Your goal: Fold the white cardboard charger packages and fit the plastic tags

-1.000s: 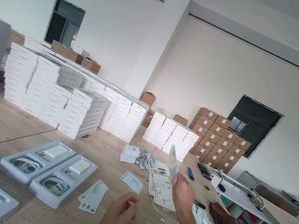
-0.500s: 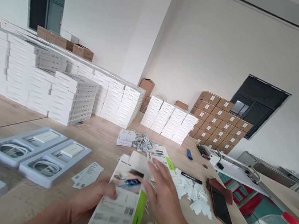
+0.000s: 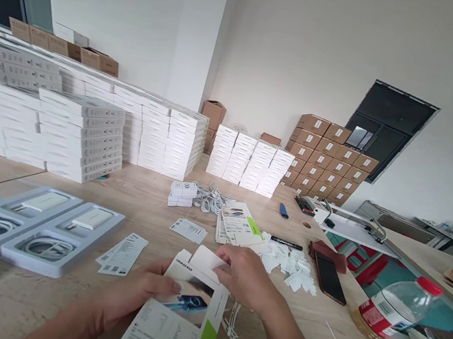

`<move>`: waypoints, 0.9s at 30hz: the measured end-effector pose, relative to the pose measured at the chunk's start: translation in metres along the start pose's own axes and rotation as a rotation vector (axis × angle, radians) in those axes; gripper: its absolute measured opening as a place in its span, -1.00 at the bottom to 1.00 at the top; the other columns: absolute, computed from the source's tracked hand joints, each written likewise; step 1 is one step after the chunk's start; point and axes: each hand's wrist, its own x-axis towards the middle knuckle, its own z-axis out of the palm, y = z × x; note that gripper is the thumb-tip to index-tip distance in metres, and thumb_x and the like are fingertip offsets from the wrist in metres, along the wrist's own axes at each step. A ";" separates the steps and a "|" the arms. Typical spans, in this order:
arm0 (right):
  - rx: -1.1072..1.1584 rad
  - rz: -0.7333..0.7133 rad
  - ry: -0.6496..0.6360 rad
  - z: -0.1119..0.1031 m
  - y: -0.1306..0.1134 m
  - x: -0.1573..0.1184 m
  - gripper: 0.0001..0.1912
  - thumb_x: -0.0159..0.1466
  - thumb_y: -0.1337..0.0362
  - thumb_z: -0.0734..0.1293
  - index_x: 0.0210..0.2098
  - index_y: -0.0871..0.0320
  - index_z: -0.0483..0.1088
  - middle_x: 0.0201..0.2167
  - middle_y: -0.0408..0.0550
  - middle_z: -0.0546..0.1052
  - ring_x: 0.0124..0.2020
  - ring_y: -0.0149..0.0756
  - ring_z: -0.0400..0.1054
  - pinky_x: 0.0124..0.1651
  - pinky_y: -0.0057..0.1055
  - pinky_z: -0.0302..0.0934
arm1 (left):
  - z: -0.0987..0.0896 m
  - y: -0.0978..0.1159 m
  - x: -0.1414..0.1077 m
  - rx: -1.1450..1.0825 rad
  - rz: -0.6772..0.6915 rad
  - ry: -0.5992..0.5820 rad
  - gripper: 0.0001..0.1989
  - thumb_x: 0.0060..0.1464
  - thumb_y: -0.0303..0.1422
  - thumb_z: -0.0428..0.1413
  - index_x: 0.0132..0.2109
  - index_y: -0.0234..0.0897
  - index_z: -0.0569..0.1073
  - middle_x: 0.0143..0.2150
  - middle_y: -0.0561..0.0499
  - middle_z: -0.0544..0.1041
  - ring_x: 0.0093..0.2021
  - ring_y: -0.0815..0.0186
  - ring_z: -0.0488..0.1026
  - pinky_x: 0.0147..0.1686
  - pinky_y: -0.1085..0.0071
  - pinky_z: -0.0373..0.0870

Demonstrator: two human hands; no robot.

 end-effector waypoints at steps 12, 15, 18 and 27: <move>1.111 0.373 -0.413 0.016 0.043 0.004 -0.53 0.00 0.00 0.50 -0.26 0.25 0.54 -0.56 -0.14 0.51 -0.61 -0.47 0.32 -0.52 -0.54 0.19 | 0.000 0.008 -0.009 0.017 0.011 -0.084 -0.62 -0.25 -0.52 0.20 -0.18 -0.29 0.62 -0.37 -0.07 0.65 -0.35 0.08 0.57 -0.32 0.28 0.43; 1.065 0.367 -0.582 0.023 0.047 0.003 -0.56 0.00 0.04 0.49 -0.29 0.29 0.55 -0.65 -0.17 0.47 -0.73 -0.52 0.26 -0.65 -0.61 0.10 | -0.001 0.007 -0.009 0.042 0.026 -0.097 -0.64 -0.24 -0.51 0.19 -0.19 -0.30 0.62 -0.37 -0.06 0.65 -0.36 0.10 0.56 -0.33 0.31 0.40; 1.024 0.380 -0.636 0.026 0.049 0.003 -0.63 -0.03 0.10 0.50 -0.35 0.28 0.54 -0.65 -0.18 0.47 -0.74 -0.54 0.24 -0.68 -0.64 0.08 | -0.004 0.004 -0.007 0.062 0.038 -0.090 -0.66 -0.22 -0.51 0.18 -0.20 -0.30 0.62 -0.39 -0.05 0.64 -0.39 0.14 0.55 -0.36 0.35 0.38; 0.330 0.249 -0.470 0.006 0.039 0.002 -0.78 0.17 0.19 0.34 -0.32 0.17 0.57 -0.49 -0.14 0.57 -0.52 -0.41 0.38 -0.47 -0.54 0.18 | 0.001 0.002 -0.004 -0.062 -0.001 -0.167 -0.63 -0.25 -0.58 0.15 -0.20 -0.31 0.62 -0.37 -0.11 0.65 -0.37 0.08 0.58 -0.31 0.24 0.45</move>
